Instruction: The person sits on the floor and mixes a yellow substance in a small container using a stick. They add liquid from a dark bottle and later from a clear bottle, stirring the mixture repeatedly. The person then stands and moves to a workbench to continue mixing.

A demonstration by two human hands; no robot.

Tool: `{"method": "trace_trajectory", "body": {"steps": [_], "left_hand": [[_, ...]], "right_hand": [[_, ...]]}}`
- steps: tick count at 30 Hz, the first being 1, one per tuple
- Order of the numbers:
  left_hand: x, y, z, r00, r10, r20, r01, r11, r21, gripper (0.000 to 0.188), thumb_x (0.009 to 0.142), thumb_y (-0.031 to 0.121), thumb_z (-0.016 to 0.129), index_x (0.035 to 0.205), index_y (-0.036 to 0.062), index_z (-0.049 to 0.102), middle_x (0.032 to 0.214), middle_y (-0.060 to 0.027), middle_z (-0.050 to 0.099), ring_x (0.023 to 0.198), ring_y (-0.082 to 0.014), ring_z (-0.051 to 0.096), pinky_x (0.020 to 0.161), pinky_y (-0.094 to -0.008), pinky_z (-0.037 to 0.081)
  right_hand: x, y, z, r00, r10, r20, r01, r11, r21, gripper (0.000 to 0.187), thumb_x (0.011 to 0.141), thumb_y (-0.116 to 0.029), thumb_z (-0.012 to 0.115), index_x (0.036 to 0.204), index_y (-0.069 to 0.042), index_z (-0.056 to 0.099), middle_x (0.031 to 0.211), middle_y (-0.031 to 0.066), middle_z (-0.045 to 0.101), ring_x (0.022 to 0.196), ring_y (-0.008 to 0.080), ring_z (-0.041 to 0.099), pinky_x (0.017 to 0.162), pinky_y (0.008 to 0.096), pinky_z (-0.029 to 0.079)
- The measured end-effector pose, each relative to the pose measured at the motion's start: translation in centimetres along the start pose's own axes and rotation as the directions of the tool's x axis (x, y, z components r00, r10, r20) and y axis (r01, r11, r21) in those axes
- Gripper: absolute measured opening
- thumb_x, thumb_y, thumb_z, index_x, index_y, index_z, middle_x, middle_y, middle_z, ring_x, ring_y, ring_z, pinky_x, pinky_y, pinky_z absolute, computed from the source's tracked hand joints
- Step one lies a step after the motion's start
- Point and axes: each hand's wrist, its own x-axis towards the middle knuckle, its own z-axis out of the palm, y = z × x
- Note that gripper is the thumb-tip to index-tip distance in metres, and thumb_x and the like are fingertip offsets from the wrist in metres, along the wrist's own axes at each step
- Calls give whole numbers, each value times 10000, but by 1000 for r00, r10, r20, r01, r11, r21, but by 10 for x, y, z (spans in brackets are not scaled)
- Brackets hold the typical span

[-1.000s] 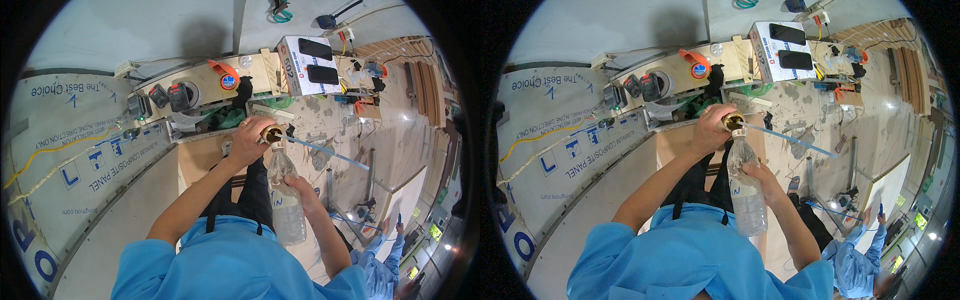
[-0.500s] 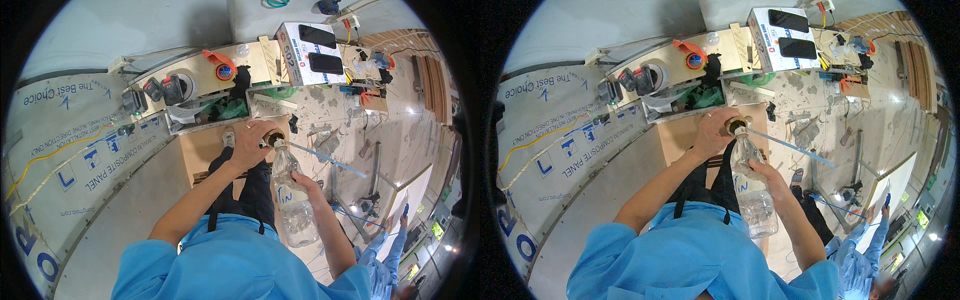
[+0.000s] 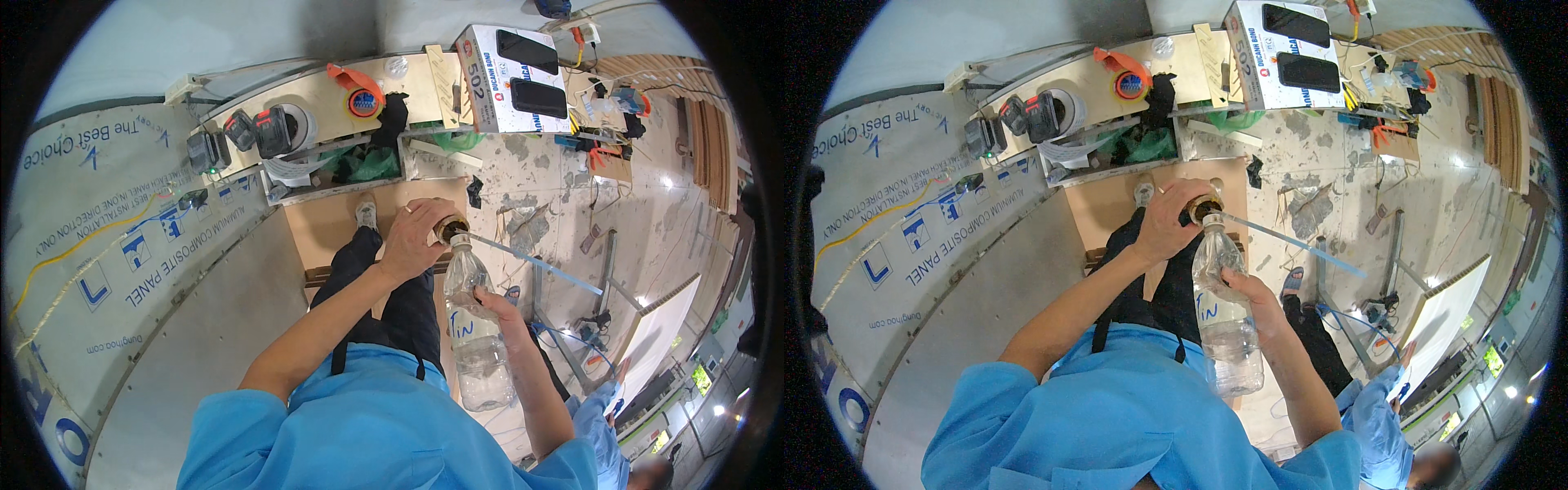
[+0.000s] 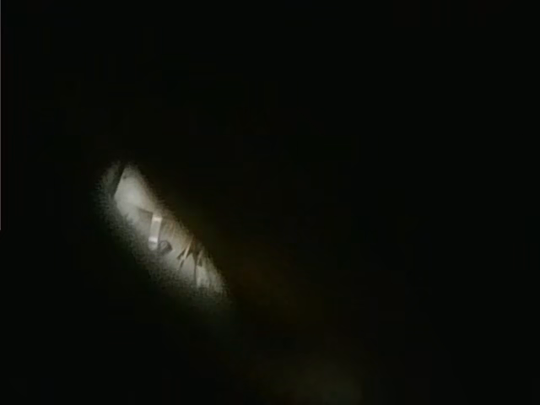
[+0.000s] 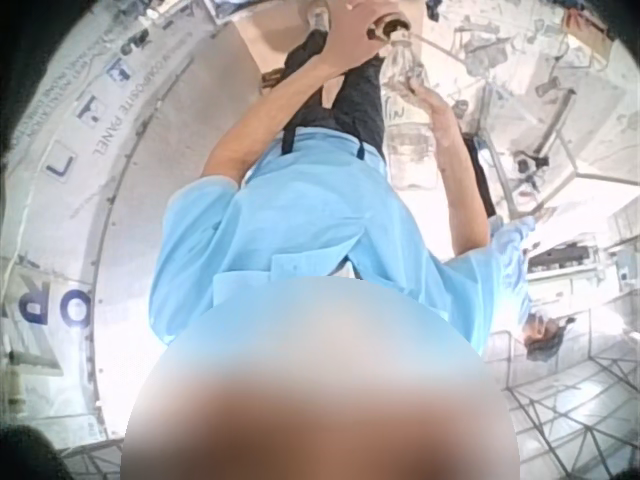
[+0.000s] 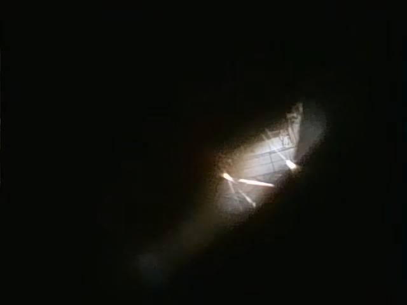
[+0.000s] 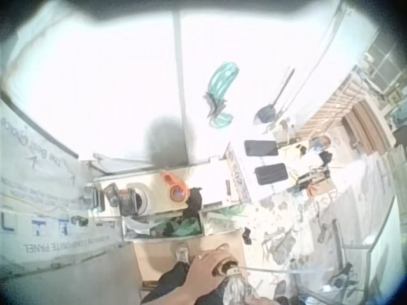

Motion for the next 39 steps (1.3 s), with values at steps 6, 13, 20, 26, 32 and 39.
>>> {"method": "trace_trajectory", "body": {"steps": [6,13,20,26,32,39], "left_hand": [[-6,-2,1,1000,-13,-21,12,1000,-24,620,722,24,823,1296,115,607,1267,-95,712,1162,-335,680,1056,-451,493],[-13,-2,0,998,-32,-54,31,999,-25,594,726,59,844,1277,135,637,1269,-63,710,1201,-324,633,1058,-440,473],[-22,-6,1,998,-28,-60,27,1000,-15,647,697,18,828,1301,132,628,1292,-66,711,1209,-331,640,1063,-442,480],[-33,-8,7,997,-32,-71,29,999,-35,679,676,5,837,1309,135,629,1308,-68,710,1223,-330,634,1070,-441,484],[-41,-9,7,996,-53,-77,49,997,-52,684,677,20,850,1314,139,632,1307,-66,707,1213,-329,635,1067,-438,481],[-37,-10,-3,990,-98,-100,90,993,-81,657,687,58,875,1298,142,649,1302,-63,705,1209,-326,638,1052,-440,475]], "right_hand": [[1,6,-1,1000,-4,0,4,1000,-13,408,1017,-356,717,1246,-20,684,1032,89,765,841,171,764,723,319,631],[2,12,-4,998,1,-65,-6,997,-80,418,1016,-372,721,1216,-6,690,1002,102,766,820,169,760,717,325,628],[-4,14,-1,996,22,-90,-28,998,-63,399,1023,-352,707,1208,0,693,993,104,768,817,179,760,712,334,626],[-4,15,1,994,27,-101,-33,998,-59,371,1020,-317,705,1214,-1,689,989,101,765,817,181,760,713,328,621],[-4,16,8,984,11,-180,-38,989,-144,430,1001,-342,731,1257,-4,662,1008,94,755,835,173,749,743,321,611],[15,12,15,971,-123,-206,19,894,-448,515,943,-352,782,1285,7,640,1089,72,725,936,159,706,817,325,566]]}}
